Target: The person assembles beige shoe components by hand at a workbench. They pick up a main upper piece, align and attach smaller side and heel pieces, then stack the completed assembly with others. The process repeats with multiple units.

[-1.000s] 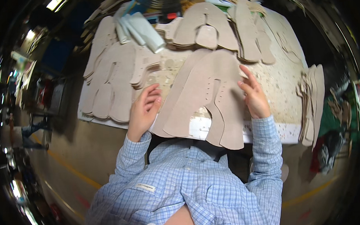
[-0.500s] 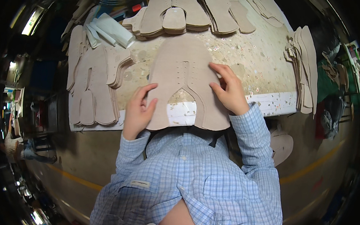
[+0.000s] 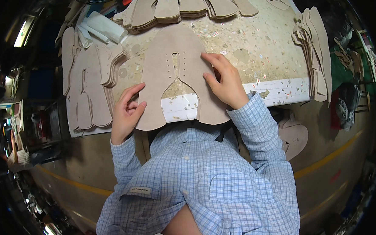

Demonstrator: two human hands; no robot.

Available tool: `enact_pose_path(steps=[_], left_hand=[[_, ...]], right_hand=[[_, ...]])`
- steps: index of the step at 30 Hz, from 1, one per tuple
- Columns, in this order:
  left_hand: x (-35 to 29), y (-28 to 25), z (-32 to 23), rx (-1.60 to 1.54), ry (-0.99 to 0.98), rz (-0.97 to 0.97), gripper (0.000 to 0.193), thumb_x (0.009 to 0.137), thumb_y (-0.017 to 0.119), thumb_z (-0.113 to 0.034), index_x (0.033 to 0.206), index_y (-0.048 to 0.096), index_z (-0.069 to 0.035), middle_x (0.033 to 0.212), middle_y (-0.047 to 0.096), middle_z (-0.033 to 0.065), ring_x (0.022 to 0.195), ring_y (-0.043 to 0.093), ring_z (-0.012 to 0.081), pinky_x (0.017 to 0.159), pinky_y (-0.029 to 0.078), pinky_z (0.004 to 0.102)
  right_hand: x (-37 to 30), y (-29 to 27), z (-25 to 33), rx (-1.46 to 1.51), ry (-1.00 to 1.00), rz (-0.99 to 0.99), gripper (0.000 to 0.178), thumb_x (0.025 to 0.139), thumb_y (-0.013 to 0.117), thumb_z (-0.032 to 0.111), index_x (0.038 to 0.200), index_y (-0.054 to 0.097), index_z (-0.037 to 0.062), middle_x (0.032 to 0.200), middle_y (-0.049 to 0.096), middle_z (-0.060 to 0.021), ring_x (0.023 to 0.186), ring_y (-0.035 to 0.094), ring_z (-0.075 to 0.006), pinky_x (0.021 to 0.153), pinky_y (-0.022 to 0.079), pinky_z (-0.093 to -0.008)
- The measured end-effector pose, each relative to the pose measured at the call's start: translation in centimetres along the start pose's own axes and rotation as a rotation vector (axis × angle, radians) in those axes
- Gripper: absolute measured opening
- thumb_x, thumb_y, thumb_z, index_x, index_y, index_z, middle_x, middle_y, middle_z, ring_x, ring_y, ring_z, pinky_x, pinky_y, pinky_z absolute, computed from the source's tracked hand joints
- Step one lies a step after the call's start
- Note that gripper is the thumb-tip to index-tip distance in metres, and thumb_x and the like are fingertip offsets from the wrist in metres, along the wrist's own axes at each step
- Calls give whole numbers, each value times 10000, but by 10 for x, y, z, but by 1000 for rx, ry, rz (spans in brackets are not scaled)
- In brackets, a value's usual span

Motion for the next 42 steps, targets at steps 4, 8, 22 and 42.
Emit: enact_pose_path(steps=[4, 8, 22, 42], left_hand=[[-1, 1, -18, -421, -175, 57, 479, 806, 555, 78, 1275, 487, 5, 1193, 529, 46, 723, 496, 4, 584, 418, 135], [4, -20, -68, -259, 29, 43, 507, 801, 535, 96, 1296, 469, 11, 1261, 506, 72, 754, 504, 9, 611, 425, 123], [8, 0, 1, 62, -43, -2, 507, 793, 582, 67, 1284, 475, -5, 1249, 487, 76, 775, 549, 68, 647, 494, 162], [-31, 11, 5, -150, 25, -179, 438, 844, 570, -26, 1270, 467, -18, 1177, 539, 136, 1023, 559, 196, 834, 485, 348]], right_hand=[[7, -12, 20, -46, 37, 122, 534, 752, 550, -49, 1268, 527, 88, 1239, 535, -90, 810, 563, -138, 643, 440, -226], [33, -50, 78, -132, -375, 111, 567, 735, 533, -47, 1285, 506, 89, 1270, 511, -108, 871, 563, -182, 710, 470, -267], [16, -5, -8, 120, 41, 93, 464, 810, 594, -12, 1260, 539, 90, 1197, 524, -19, 849, 485, -80, 761, 425, -202], [-9, -4, -2, 466, 192, -29, 606, 793, 604, 4, 1358, 426, 133, 1186, 534, -74, 861, 517, -104, 792, 459, -231]])
Point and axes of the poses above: each hand's wrist, its own x-axis towards the middle knuckle, its own y-axis out of the palm, z = x × y, the point moved 4 cm from there along x, towards the middle knuckle
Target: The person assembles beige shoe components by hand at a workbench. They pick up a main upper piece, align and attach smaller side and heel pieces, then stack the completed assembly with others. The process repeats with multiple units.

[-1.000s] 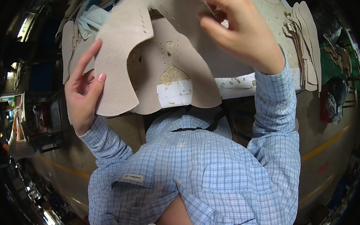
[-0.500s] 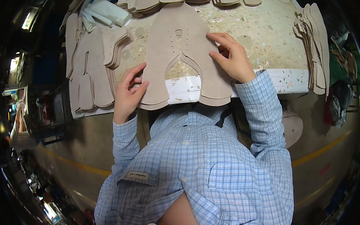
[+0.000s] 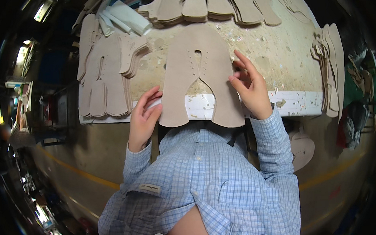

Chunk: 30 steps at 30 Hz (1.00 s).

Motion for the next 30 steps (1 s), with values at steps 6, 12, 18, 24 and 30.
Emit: enact_pose_path(steps=[6, 12, 18, 24, 30], left_hand=[[7, 5, -19, 229, 92, 95, 392, 794, 588, -30, 1183, 537, -43, 1099, 551, 114, 933, 583, 224, 792, 480, 301], [9, -52, -91, 433, 261, 59, 333, 818, 536, 2, 1145, 597, 1, 1097, 626, 132, 1024, 578, 179, 906, 417, 272], [-14, -151, -145, 544, 371, -328, 279, 828, 522, 21, 1088, 626, 21, 1045, 653, 110, 981, 595, 156, 884, 430, 266], [-9, -248, -75, 195, 175, -345, 333, 860, 527, 13, 1192, 554, 33, 1175, 589, 97, 1066, 539, 129, 935, 402, 255], [-6, -276, 8, 151, -101, -254, 418, 846, 562, 20, 1259, 497, 18, 1224, 559, 125, 1076, 546, 147, 928, 417, 257]], right_hand=[[23, 14, 30, -302, -135, 282, 564, 789, 588, -20, 1329, 447, 64, 1185, 527, -97, 872, 547, -116, 738, 474, -229], [55, 52, 115, -34, -61, 592, 542, 838, 533, -38, 1359, 401, 31, 1358, 449, -86, 1074, 526, -130, 904, 461, -263], [63, 132, 155, 233, -324, 633, 557, 848, 581, 18, 1368, 381, 35, 1281, 483, -89, 867, 571, -98, 742, 498, -224], [65, 231, 83, 331, -18, 677, 589, 827, 585, 0, 1373, 373, 59, 1225, 505, -121, 788, 576, -122, 646, 515, -250], [62, 249, 42, -144, -271, 648, 543, 714, 670, 146, 1220, 524, 10, 954, 553, -183, 834, 595, -292, 792, 482, -352]])
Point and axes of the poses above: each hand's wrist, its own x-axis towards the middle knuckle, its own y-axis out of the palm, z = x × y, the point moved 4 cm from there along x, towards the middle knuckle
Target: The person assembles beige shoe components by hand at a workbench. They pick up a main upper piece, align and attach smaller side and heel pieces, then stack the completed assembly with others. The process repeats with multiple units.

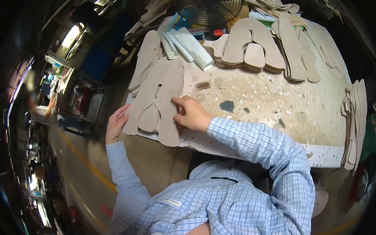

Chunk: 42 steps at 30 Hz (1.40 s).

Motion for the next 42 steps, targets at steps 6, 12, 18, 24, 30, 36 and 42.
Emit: enact_pose_path(steps=[6, 12, 18, 24, 30, 36, 42], left_hand=[[31, -3, -3, 17, 40, -12, 426, 851, 547, 28, 1271, 477, 23, 1234, 547, 145, 1076, 550, 155, 913, 432, 248], [30, -10, -4, 622, 147, -224, 347, 831, 624, -181, 1148, 597, -42, 940, 676, 125, 789, 648, 174, 671, 496, 293], [7, -3, -7, 1094, -88, -231, 397, 884, 510, -398, 876, 660, -30, 740, 604, 216, 743, 590, 406, 635, 460, 425], [-5, 10, -12, 1002, -32, -309, 337, 876, 551, -337, 985, 661, -37, 792, 649, 185, 779, 642, 327, 693, 489, 362], [-26, 62, -64, 535, 531, -593, 240, 907, 525, -80, 1110, 601, 22, 1005, 651, 153, 901, 624, 202, 796, 481, 300], [-62, 246, -73, -43, 599, -147, 193, 892, 525, -59, 1039, 597, 43, 871, 663, 131, 714, 636, 169, 611, 494, 277], [-78, 315, -67, 162, 625, 29, 212, 767, 582, 33, 934, 685, -48, 614, 554, 62, 489, 470, 157, 469, 380, 275]], right_hand=[[25, -7, 7, -39, 29, -61, 473, 697, 644, 107, 1151, 574, -7, 963, 579, -202, 845, 610, -332, 770, 495, -372], [9, -22, 21, -497, -149, -113, 321, 713, 600, 65, 1017, 596, -37, 976, 589, -192, 746, 619, -361, 696, 511, -441], [-47, 25, 36, -1074, -139, 249, 134, 700, 595, 109, 816, 627, 52, 777, 616, -97, 674, 636, -206, 515, 479, -330], [-42, 41, 27, -905, -134, 274, 215, 765, 548, 164, 923, 598, 26, 745, 627, -134, 658, 635, -251, 523, 484, -366], [-52, -68, 11, -689, -65, 454, 233, 818, 563, 244, 966, 608, 70, 802, 655, -150, 739, 640, -327, 646, 502, -413], [-99, -229, -8, -511, 221, -18, 264, 829, 595, 279, 1019, 641, 102, 880, 672, -135, 807, 642, -274, 737, 502, -361], [-177, -395, -91, -526, 542, -679, 589, 814, 630, 337, 1319, 423, 116, 1236, 533, -199, 1121, 531, -314, 961, 407, -352]])
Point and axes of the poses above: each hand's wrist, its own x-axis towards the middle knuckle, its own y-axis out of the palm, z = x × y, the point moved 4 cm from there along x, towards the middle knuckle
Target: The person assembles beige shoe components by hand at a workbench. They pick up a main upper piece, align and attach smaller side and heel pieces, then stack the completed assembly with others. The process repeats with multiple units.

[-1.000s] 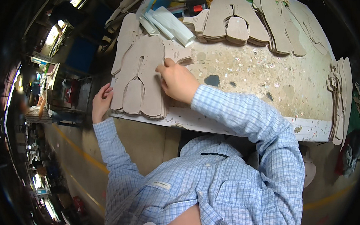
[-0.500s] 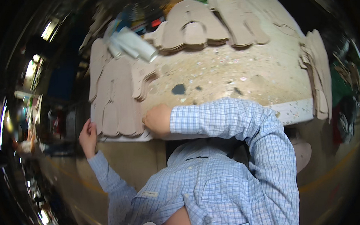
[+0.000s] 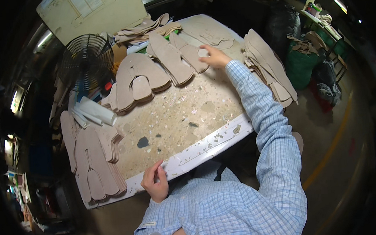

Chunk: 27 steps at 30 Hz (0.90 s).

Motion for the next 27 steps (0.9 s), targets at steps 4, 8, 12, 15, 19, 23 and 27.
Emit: enact_pose_path(steps=[4, 8, 12, 15, 19, 23, 27], left_hand=[[-3, 1, 6, 45, -62, 4, 212, 754, 591, 32, 928, 685, -46, 605, 543, 46, 486, 455, 153, 467, 376, 273], [-6, 3, 8, 90, -6, -5, 216, 744, 589, 37, 918, 688, -43, 595, 545, 51, 478, 453, 159, 464, 378, 278], [-6, 4, 8, 157, 77, -40, 207, 729, 589, 28, 899, 691, -33, 593, 557, 59, 469, 461, 178, 460, 387, 290], [-6, 5, 7, 187, 154, -84, 216, 721, 576, 41, 892, 689, -28, 606, 564, 67, 471, 468, 179, 457, 375, 283], [-6, 6, 8, 197, 175, -109, 217, 714, 571, 47, 882, 689, -24, 605, 565, 69, 470, 471, 176, 455, 365, 280], [-7, 7, 9, 207, 184, -108, 203, 708, 576, 38, 867, 687, -23, 589, 558, 67, 459, 468, 182, 447, 361, 288], [-9, 4, 8, 205, 212, -105, 202, 700, 576, 41, 858, 688, -20, 594, 567, 71, 457, 472, 186, 448, 364, 287]], right_hand=[[58, -29, -98, -18, 375, -342, 758, 811, 619, 384, 1388, 283, 25, 1361, 398, -250, 1265, 393, -369, 1061, 292, -394], [97, -30, -120, 99, 546, -535, 765, 808, 616, 373, 1379, 271, -1, 1355, 391, -268, 1263, 380, -389, 1064, 272, -428], [106, -37, -105, 201, 814, -726, 775, 775, 653, 366, 1365, 300, 7, 1357, 387, -266, 1274, 357, -387, 1061, 262, -438], [102, -44, -103, 288, 874, -790, 710, 714, 720, 364, 1271, 462, 6, 1279, 503, -206, 1194, 466, -333, 1004, 354, -390], [107, -38, -109, 352, 775, -652, 634, 676, 759, 345, 1172, 572, -2, 1198, 583, -166, 1107, 551, -299, 952, 418, -350], [114, -34, -97, 336, 665, -807, 573, 644, 756, 247, 1148, 593, 27, 1141, 615, -161, 1061, 584, -301, 924, 443, -356], [121, -54, -59, 260, 464, -894, 487, 625, 716, 162, 1092, 595, 96, 1085, 633, -161, 1034, 592, -327, 896, 458, -377]])
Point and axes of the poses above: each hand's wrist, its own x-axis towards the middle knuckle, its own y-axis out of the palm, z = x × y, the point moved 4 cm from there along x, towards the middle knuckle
